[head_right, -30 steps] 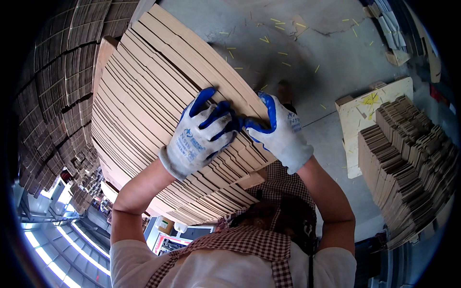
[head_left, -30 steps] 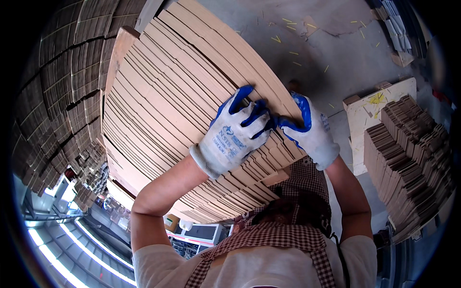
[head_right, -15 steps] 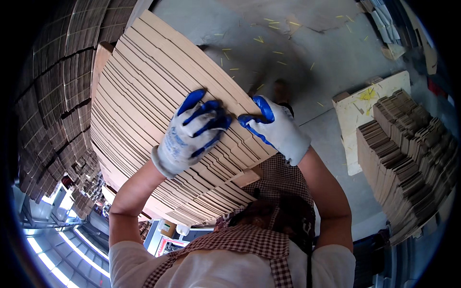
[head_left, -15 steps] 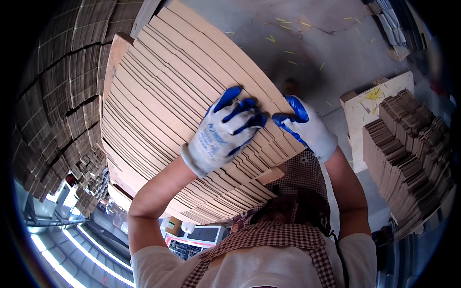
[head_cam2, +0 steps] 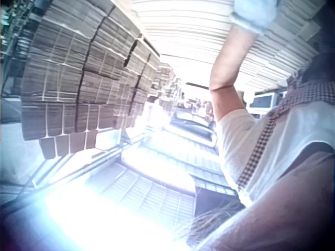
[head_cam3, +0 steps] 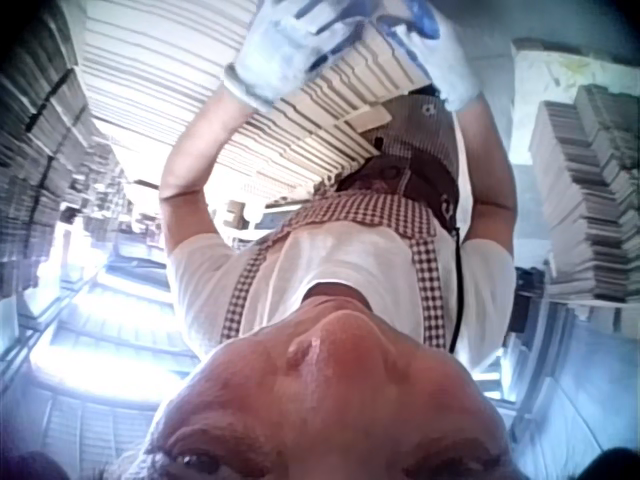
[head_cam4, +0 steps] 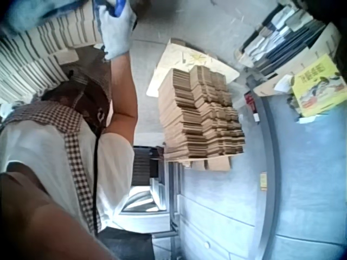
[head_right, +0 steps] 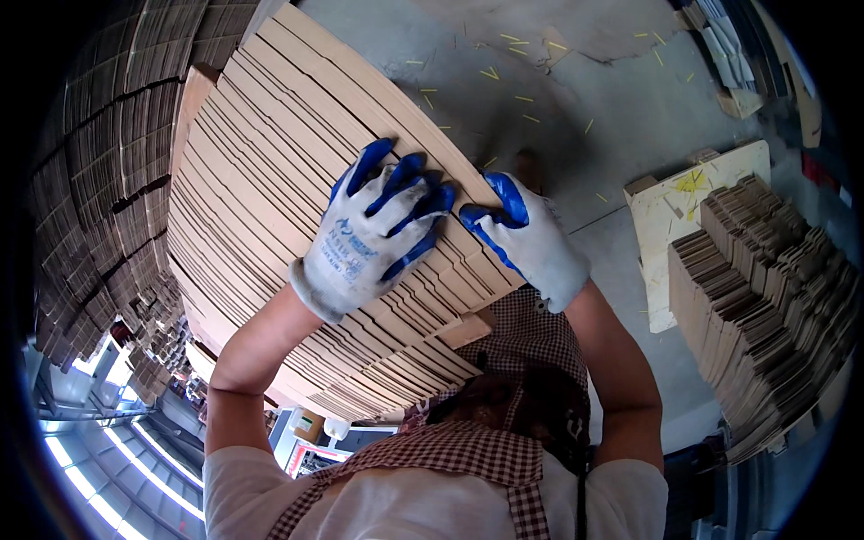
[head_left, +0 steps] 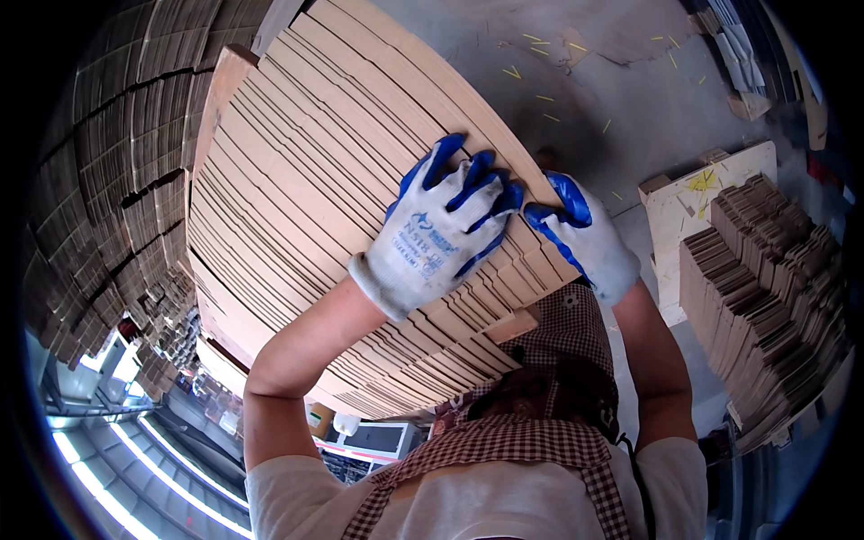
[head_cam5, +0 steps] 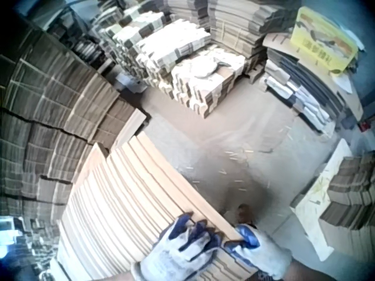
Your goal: The person applies a white adhesive to a large flat cardboard sheet using a cloth applicator. After spreading the glue, the person picks up a stack of cardboard pieces and places them onto the glued surface, pressing them down to adhere.
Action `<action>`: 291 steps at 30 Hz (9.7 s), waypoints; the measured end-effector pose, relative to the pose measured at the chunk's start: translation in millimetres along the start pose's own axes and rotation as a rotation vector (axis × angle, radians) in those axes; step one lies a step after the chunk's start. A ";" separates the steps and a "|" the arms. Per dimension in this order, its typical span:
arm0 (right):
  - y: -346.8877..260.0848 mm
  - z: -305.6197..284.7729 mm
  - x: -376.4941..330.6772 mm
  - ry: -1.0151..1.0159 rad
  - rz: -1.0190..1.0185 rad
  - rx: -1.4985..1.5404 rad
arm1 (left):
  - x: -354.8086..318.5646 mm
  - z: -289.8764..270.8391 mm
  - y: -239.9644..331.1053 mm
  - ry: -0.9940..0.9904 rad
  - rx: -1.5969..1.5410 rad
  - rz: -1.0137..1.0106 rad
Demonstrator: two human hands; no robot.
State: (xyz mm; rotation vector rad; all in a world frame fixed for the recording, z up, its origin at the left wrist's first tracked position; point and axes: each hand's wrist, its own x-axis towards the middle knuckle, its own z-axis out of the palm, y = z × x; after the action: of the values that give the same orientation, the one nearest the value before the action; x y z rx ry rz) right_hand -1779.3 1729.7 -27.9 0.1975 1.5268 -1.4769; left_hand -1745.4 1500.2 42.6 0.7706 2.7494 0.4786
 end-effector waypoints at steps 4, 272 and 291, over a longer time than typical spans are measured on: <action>-0.2 11.0 -13.0 0.126 -0.403 -0.312 | -28.5 -0.3 -8.7 0.060 -0.051 -0.012; 8.2 55.6 -37.0 0.403 -0.588 -0.993 | -62.4 28.6 13.1 0.056 0.045 0.079; 0.9 58.0 -43.6 0.391 -0.500 -1.021 | -78.1 24.4 12.8 0.099 -0.119 0.083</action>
State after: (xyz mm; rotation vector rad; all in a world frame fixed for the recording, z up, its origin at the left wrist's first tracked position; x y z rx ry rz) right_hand -1726.7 1702.5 13.8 -0.5676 2.5887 -0.8415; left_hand -1667.0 1474.4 36.4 0.8548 2.7564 0.7090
